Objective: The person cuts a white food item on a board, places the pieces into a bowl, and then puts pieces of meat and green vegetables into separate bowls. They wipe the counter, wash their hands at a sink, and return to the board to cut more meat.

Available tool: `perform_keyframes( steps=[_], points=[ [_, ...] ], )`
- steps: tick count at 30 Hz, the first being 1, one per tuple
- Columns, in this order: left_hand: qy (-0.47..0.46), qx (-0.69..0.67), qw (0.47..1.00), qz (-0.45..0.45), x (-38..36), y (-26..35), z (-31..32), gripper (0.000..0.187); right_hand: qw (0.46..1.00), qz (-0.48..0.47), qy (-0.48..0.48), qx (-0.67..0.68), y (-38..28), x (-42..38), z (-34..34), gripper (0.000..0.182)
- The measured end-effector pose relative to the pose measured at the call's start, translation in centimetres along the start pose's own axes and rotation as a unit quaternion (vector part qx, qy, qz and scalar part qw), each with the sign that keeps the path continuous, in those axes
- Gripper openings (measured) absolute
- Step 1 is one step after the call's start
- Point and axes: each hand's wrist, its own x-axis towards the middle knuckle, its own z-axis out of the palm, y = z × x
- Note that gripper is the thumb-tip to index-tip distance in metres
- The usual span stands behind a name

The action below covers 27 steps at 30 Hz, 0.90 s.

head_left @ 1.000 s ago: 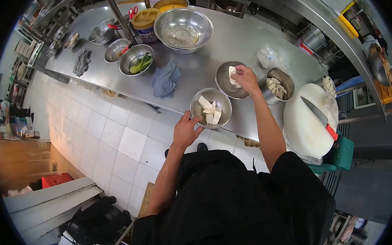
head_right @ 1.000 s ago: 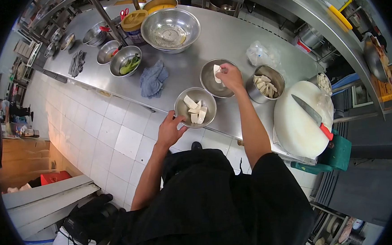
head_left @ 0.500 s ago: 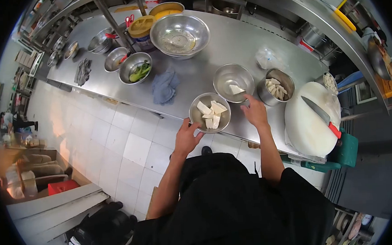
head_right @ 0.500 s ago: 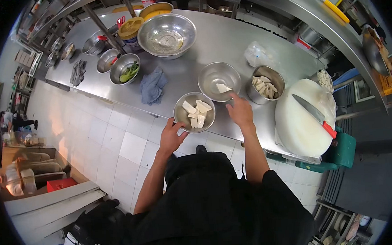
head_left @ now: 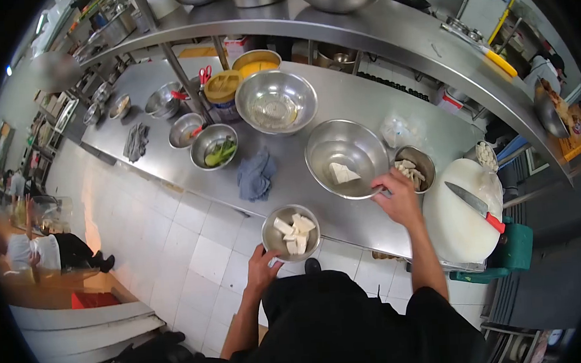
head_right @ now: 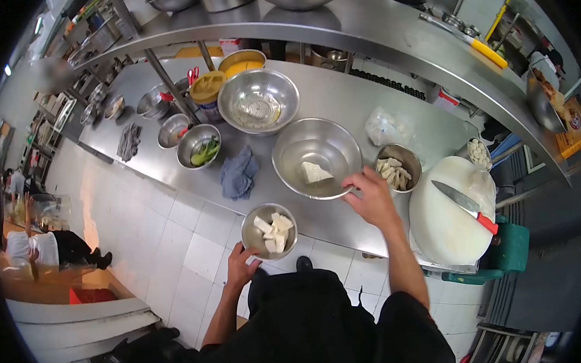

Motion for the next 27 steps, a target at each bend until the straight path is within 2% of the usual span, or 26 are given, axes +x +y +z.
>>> perform_keyframes(
  steps=[2, 5, 7, 8, 10, 12, 16, 18, 23, 27],
  points=[
    [0.004, 0.002, 1.000, -0.018, -1.1, -0.7, -1.1, 0.033, 1.000, -0.026, -0.007, 0.007, -4.3, 1.8, -4.0, 0.024],
    [0.008, -0.011, 1.000, -0.022, -2.1, -1.8, -2.4, 0.034, 0.992, -0.117, -0.006, -0.039, -9.9, 4.3, -9.5, 0.027],
    [0.008, -0.008, 1.000, -0.022, -2.3, -2.1, -3.7, 0.035, 0.997, -0.064, 0.018, -0.043, -12.3, 5.0, -12.0, 0.027],
    [0.010, -0.009, 1.000, -0.019, -2.5, -2.4, -4.2, 0.035, 0.997, -0.071, 0.016, -0.030, -12.9, 5.5, -13.4, 0.026],
    [0.011, -0.017, 1.000, -0.023, -3.3, -3.1, -5.4, 0.035, 0.998, 0.043, 0.046, 0.006, -15.4, 6.4, -15.4, 0.023],
    [0.014, -0.032, 0.999, -0.010, -3.9, -4.2, -6.6, 0.035, 0.997, 0.031, 0.076, -0.012, -15.2, 7.8, -17.3, 0.020],
    [0.012, -0.036, 0.999, -0.027, -5.4, -5.8, -10.1, 0.034, 0.980, 0.060, 0.169, -0.083, -12.2, 11.3, -19.2, 0.028],
    [0.011, -0.045, 0.999, -0.029, -6.2, -7.2, -11.7, 0.035, 0.970, 0.086, 0.171, -0.151, -10.5, 12.8, -20.1, 0.028],
    [0.024, -0.039, 0.998, -0.033, -7.8, -10.6, -16.4, 0.035, 0.948, 0.100, 0.227, -0.197, -9.3, 16.2, -19.9, 0.030],
    [0.029, -0.044, 0.997, -0.056, -9.6, -13.4, -20.1, 0.035, 0.940, 0.146, 0.209, -0.228, -7.2, 18.1, -21.2, 0.038]
  ],
)
